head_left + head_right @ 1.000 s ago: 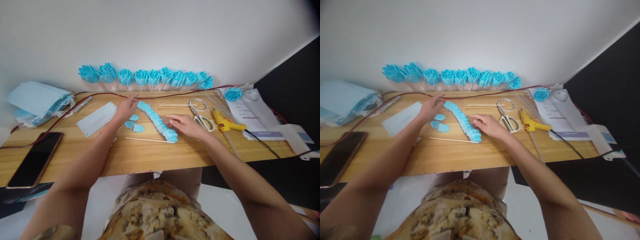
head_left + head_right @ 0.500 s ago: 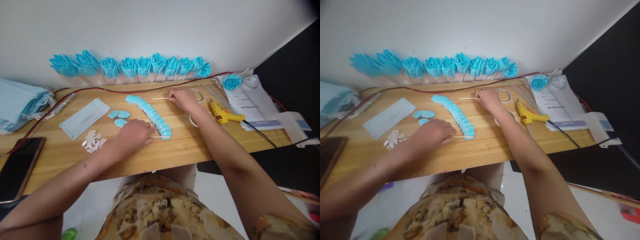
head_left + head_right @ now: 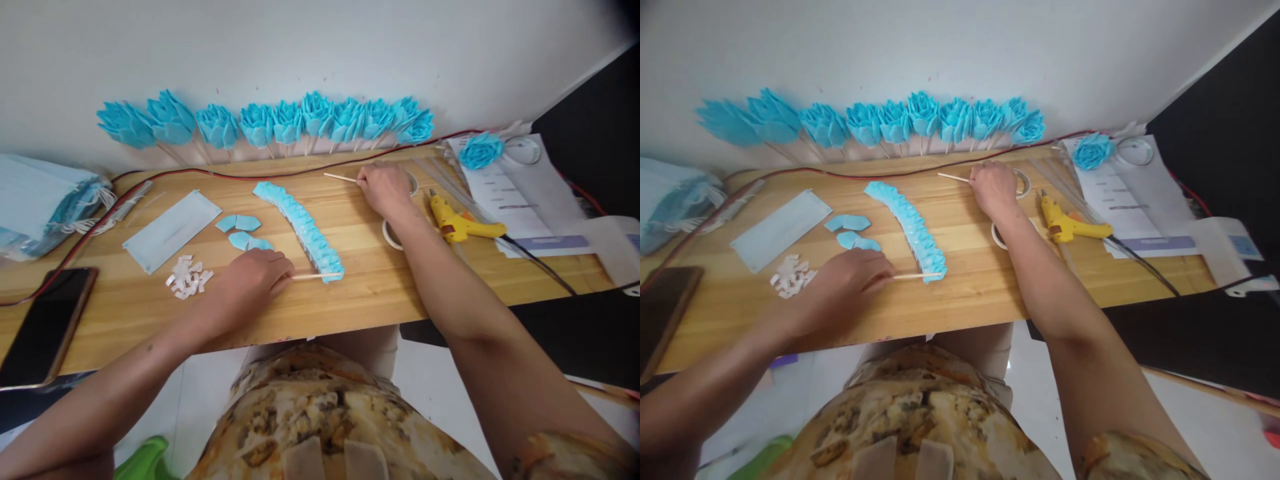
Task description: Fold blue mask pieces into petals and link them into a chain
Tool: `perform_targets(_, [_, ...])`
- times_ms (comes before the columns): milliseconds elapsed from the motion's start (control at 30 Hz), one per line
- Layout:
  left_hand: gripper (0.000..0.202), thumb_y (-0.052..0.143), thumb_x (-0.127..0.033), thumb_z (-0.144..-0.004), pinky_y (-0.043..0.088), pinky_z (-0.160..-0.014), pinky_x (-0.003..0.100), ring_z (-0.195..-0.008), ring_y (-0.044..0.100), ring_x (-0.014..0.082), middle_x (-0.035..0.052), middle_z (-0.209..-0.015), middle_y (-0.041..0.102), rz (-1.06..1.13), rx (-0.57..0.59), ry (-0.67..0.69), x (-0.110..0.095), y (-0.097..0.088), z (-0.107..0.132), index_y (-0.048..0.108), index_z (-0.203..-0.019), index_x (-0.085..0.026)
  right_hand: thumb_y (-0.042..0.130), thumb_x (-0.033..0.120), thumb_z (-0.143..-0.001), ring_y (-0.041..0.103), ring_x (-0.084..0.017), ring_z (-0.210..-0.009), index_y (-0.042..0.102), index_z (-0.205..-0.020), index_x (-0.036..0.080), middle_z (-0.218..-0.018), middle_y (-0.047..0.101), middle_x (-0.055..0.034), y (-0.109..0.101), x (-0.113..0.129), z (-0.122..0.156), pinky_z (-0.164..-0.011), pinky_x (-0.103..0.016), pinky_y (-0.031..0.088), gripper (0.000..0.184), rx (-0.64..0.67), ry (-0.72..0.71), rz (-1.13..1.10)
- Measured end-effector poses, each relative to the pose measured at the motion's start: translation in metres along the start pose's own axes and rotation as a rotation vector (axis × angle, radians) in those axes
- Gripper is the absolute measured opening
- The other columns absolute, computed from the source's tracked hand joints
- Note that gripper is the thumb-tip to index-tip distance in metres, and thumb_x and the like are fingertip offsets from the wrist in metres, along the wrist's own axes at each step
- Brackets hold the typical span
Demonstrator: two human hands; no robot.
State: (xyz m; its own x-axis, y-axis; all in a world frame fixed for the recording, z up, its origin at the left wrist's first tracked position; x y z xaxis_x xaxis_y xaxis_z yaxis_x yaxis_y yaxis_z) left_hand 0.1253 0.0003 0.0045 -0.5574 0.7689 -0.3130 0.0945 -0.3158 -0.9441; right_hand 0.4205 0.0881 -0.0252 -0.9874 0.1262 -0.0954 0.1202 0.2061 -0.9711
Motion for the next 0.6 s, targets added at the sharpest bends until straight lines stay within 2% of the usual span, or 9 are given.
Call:
perform_targets(100, [0.03, 0.039, -0.024, -0.102, 0.043, -0.078, 0.036, -0.084, 0.059, 0.0214, 0.0037, -0.089, 0.066, 0.057, 0.005, -0.034, 0.001, 0.003, 0.009, 0.064, -0.088, -0.019, 0.047, 0.028, -0.096, 0.064, -0.031, -0.096, 0.073, -0.097, 0.021, -0.104, 0.074, -0.0149, -0.002, 0.002, 0.002, -0.077, -0.041, 0.045, 0.027, -0.011, -0.015, -0.025])
perform_targets(233, [0.027, 0.043, -0.024, -0.101, 0.043, -0.078, 0.034, -0.085, 0.06, 0.0212, 0.004, -0.089, 0.068, 0.033, 0.01, -0.002, 0.001, 0.014, 0.013, 0.065, -0.086, -0.018, 0.048, 0.026, -0.095, 0.062, -0.034, -0.108, 0.071, -0.112, 0.016, -0.116, 0.072, -0.0181, -0.014, 0.011, 0.007, -0.086, -0.046, 0.044, 0.029, -0.063, -0.079, -0.118])
perform_targets(333, [0.027, 0.044, -0.028, -0.102, 0.044, -0.079, 0.033, -0.087, 0.062, 0.0209, 0.0046, -0.092, 0.069, 0.063, -0.009, 0.021, 0.004, 0.013, 0.015, 0.066, -0.089, -0.018, 0.047, 0.026, -0.096, 0.063, -0.033, -0.109, 0.07, -0.116, 0.018, -0.118, 0.073, -0.015, -0.024, 0.023, 0.01, -0.088, -0.044, 0.045, 0.031, -0.092, -0.144, -0.214])
perform_targets(467, [0.03, 0.045, -0.034, -0.102, 0.045, -0.08, 0.032, -0.092, 0.064, 0.0222, 0.0071, -0.097, 0.072, 0.051, -0.186, -0.037, 0.028, -0.016, 0.01, 0.07, -0.098, -0.018, 0.044, 0.026, -0.098, 0.066, -0.03, -0.108, 0.07, -0.117, 0.019, -0.115, 0.074, -0.0119, -0.03, 0.042, 0.012, -0.09, -0.04, 0.047, 0.033, -0.089, -0.246, -0.353])
perform_targets(600, [0.03, 0.049, -0.034, -0.096, 0.043, -0.074, 0.031, -0.086, 0.066, 0.0227, 0.0077, -0.094, 0.075, -0.065, -0.271, -0.245, 0.08, -0.046, -0.019, 0.074, -0.096, -0.019, 0.046, 0.025, -0.097, 0.067, -0.029, -0.109, 0.071, -0.119, 0.019, -0.12, 0.074, -0.0119, -0.027, 0.062, 0.009, -0.088, -0.038, 0.048, 0.033, 0.032, -0.301, -0.413])
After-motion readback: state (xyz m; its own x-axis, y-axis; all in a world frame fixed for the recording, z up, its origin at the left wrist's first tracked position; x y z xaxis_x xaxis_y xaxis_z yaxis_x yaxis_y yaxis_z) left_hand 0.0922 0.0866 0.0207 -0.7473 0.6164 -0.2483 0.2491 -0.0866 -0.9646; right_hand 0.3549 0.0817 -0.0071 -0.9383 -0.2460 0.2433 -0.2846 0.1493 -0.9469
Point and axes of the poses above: each hand's wrist, its own z-axis away from the middle knuckle, its own y-axis out of the palm, x = y × z, the point moved 4 cm from there along -z, towards the middle knuckle
